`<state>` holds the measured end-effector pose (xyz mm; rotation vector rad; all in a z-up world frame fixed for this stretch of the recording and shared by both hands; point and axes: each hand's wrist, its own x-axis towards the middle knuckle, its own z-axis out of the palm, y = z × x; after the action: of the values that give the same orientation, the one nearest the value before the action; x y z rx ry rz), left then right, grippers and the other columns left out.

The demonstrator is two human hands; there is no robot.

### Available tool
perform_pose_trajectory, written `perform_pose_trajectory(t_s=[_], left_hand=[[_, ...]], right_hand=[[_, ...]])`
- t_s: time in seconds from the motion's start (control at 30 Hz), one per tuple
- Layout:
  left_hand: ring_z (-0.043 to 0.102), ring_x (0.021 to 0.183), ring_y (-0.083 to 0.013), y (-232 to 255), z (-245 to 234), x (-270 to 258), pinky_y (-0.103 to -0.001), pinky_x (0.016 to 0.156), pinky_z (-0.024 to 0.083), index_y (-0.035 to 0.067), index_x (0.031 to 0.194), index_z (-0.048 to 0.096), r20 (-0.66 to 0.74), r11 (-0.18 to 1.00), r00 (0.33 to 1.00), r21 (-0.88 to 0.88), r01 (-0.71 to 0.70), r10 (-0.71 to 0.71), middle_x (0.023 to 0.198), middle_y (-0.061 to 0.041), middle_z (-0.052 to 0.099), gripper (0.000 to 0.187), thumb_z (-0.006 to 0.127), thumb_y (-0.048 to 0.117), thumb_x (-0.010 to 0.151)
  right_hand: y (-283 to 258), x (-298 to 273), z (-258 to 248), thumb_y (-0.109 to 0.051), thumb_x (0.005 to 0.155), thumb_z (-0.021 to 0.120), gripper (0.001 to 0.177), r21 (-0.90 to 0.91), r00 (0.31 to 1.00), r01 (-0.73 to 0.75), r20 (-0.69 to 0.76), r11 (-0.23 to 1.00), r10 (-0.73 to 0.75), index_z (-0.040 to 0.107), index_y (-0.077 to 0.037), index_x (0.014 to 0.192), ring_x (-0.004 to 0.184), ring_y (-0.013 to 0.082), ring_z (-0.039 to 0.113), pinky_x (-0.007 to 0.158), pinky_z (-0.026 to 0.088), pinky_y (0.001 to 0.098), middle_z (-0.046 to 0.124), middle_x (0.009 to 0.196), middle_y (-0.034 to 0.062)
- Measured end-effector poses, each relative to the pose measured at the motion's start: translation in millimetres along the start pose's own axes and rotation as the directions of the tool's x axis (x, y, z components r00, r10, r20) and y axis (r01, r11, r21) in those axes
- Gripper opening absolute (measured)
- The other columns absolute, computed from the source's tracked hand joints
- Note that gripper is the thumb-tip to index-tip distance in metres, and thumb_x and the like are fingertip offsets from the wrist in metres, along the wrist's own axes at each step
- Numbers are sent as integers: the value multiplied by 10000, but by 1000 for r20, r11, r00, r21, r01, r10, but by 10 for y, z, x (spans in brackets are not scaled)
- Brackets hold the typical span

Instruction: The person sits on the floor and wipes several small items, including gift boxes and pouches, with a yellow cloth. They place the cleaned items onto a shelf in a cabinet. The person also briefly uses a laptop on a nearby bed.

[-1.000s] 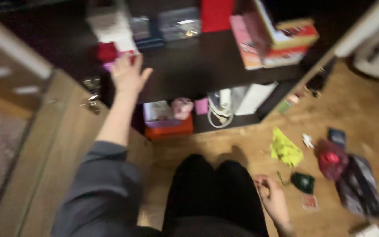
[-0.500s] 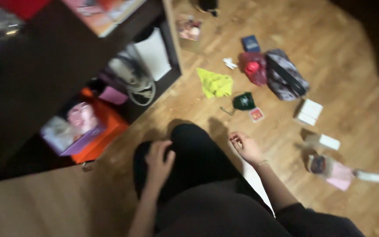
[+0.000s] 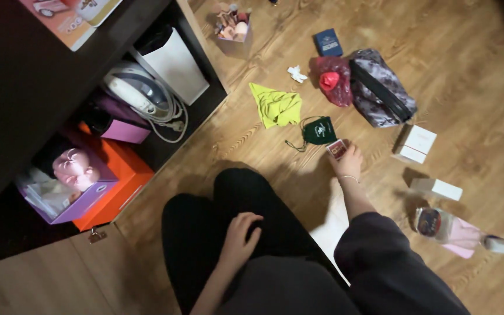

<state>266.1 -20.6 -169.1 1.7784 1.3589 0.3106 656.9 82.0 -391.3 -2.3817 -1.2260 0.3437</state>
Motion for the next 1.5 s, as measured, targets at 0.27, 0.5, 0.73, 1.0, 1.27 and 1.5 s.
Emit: perform_pose_trajectory(t_s=[0.27,0.5,0.73,1.0,1.27,1.5], left_hand=[[645,1174,-185,-114,182,81,-360,1048,498,106,1231,661,55,936,996,-343,81,-66,1230,-38,662,282,593,206,976],[606,1279,-158,-199,290,566,-340,1072,493,173,1421,521,134,286,986,-945,158,-100,1382,-25,606,426,564,279,1010],[625,1206,-254,-638,375,930,-375,960,538,103,1453,524,160,-121,980,-982,146,-118,1355,-134,626,408,541,279,1085],[637,1234,-255,-838,164,688,-427,967,566,121,1389,558,155,-236,965,-966,103,-211,1403,-109,612,371,582,173,1022],[586,1299,-348,-646,-395,552,-519,1032,533,102,1355,516,101,-389,962,-921,-6,-255,1412,-165,604,356,534,274,1043],[547,1367,-336,-233,-788,382,-511,1123,465,65,1491,470,-65,-320,976,-938,-130,-208,1499,-168,557,518,379,385,1094]], right_hand=[[-97,-176,7,-385,686,899,812,-67,991,-4,134,998,13,552,-44,1336,1148,408,576,963,510,491,575,1234,221],[-1306,-1177,-793,-281,707,816,683,435,858,227,333,871,-390,570,-21,1288,1046,320,653,918,544,420,652,1127,154],[-2244,-848,-1158,-292,737,862,660,451,593,614,278,648,-755,598,-40,1287,1139,376,587,976,472,456,614,1219,173],[-2060,685,328,-325,732,860,871,-19,841,534,118,845,-528,494,40,1433,1150,474,546,955,453,565,568,1350,302],[-2040,36,-148,-251,969,740,326,556,918,123,252,822,-307,664,-14,1180,955,284,633,878,508,415,667,1048,142],[-2749,-1531,-1932,-138,835,685,458,831,748,418,-85,367,-658,575,24,1249,1317,224,466,1138,382,371,452,1437,110]])
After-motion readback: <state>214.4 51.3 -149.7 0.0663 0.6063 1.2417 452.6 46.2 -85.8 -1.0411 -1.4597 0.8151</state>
